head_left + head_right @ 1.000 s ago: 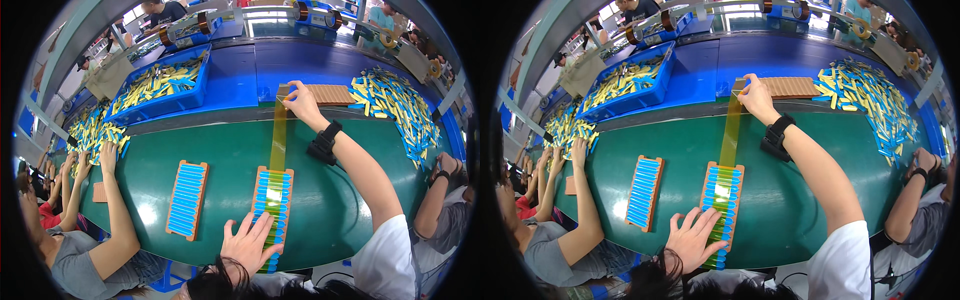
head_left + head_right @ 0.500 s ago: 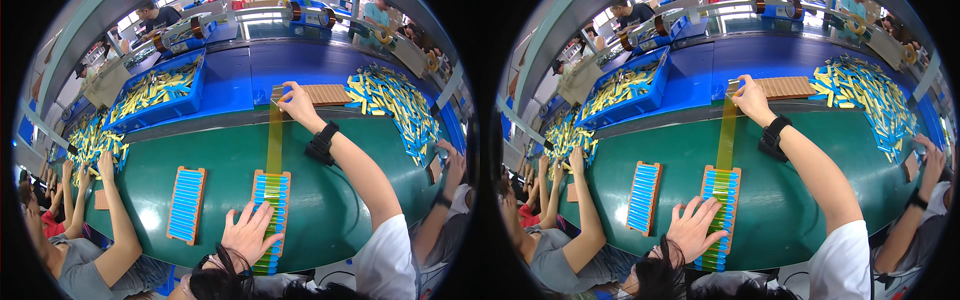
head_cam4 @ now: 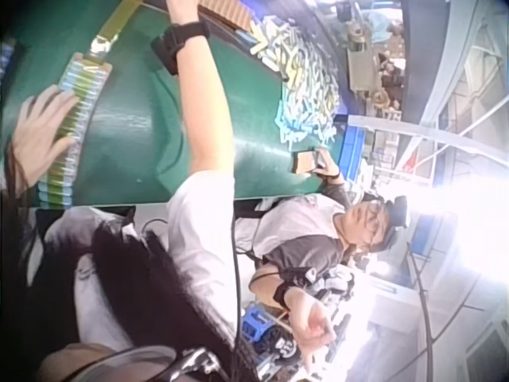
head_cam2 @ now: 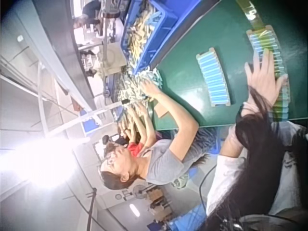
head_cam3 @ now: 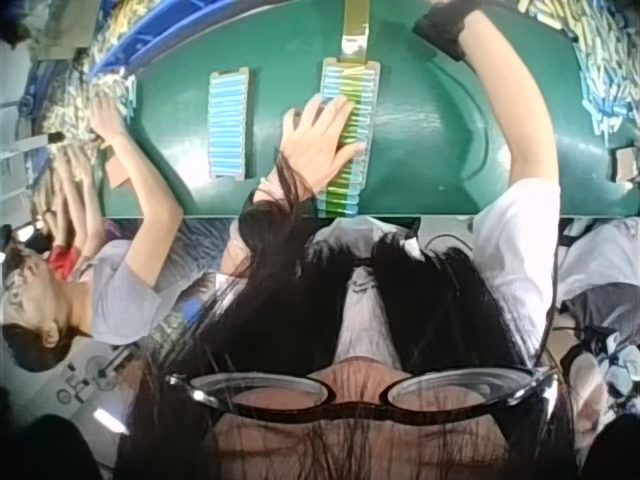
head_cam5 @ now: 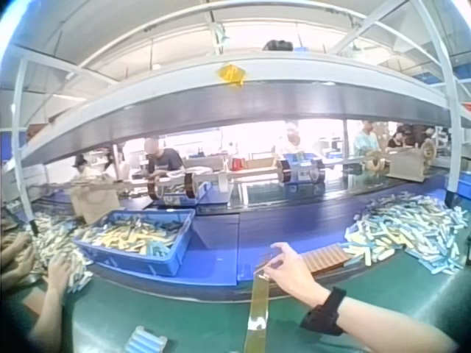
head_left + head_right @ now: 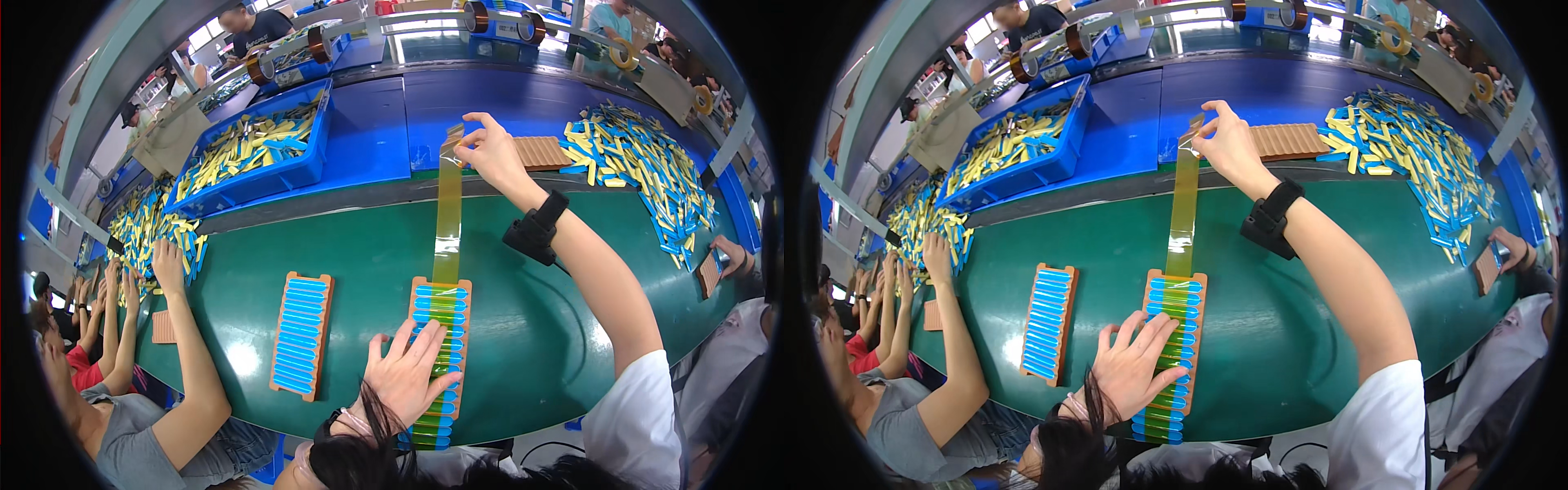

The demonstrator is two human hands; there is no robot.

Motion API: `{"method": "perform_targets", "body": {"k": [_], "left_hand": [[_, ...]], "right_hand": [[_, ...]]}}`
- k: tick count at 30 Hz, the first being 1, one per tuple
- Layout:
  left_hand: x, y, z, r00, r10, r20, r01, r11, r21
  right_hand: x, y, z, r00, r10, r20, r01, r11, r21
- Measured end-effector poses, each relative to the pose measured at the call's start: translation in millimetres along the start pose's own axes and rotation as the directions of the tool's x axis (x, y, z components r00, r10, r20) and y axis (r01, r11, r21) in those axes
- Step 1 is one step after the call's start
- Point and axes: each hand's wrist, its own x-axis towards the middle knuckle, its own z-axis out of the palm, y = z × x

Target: Manually arranging and taping small electronic components onto an adhesive strip at an assembly line.

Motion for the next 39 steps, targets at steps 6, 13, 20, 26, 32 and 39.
{"method": "perform_targets", "body": {"k": [6, 13, 20, 26, 32, 39], "left_hand": [[3, -3, 3, 1.000, -0.003, 0.000, 0.003, 0.998, -0.056], [15, -8, 3, 0.999, 0.018, -0.038, -0.020, 0.998, -0.059], [26, -13, 3, 1.000, -0.006, -0.018, 0.005, 0.998, -0.066], [23, -13, 2, 1.000, 0.007, 0.010, -0.006, 0.999, -0.047], [23, -10, 2, 0.999, 0.031, 0.008, -0.032, 0.999, 0.040], [21, -14, 4, 0.996, 0.082, -0.045, -0.079, 0.996, 0.048]], "right_hand": [[-5, 1, 0, 1.000, 0.021, 0.016, -0.020, 0.998, -0.051], [-12, 9, 4, 0.997, 0.051, 0.066, -0.038, 0.981, -0.190], [-11, 6, 1, 0.997, 0.053, 0.057, -0.047, 0.993, -0.106], [-12, 4, 1, 0.994, 0.078, 0.081, -0.067, 0.988, -0.140], [-10, 7, 1, 0.997, 0.042, 0.060, -0.034, 0.990, -0.135], [-9, 6, -1, 0.994, 0.080, 0.081, -0.074, 0.994, -0.076]]}}
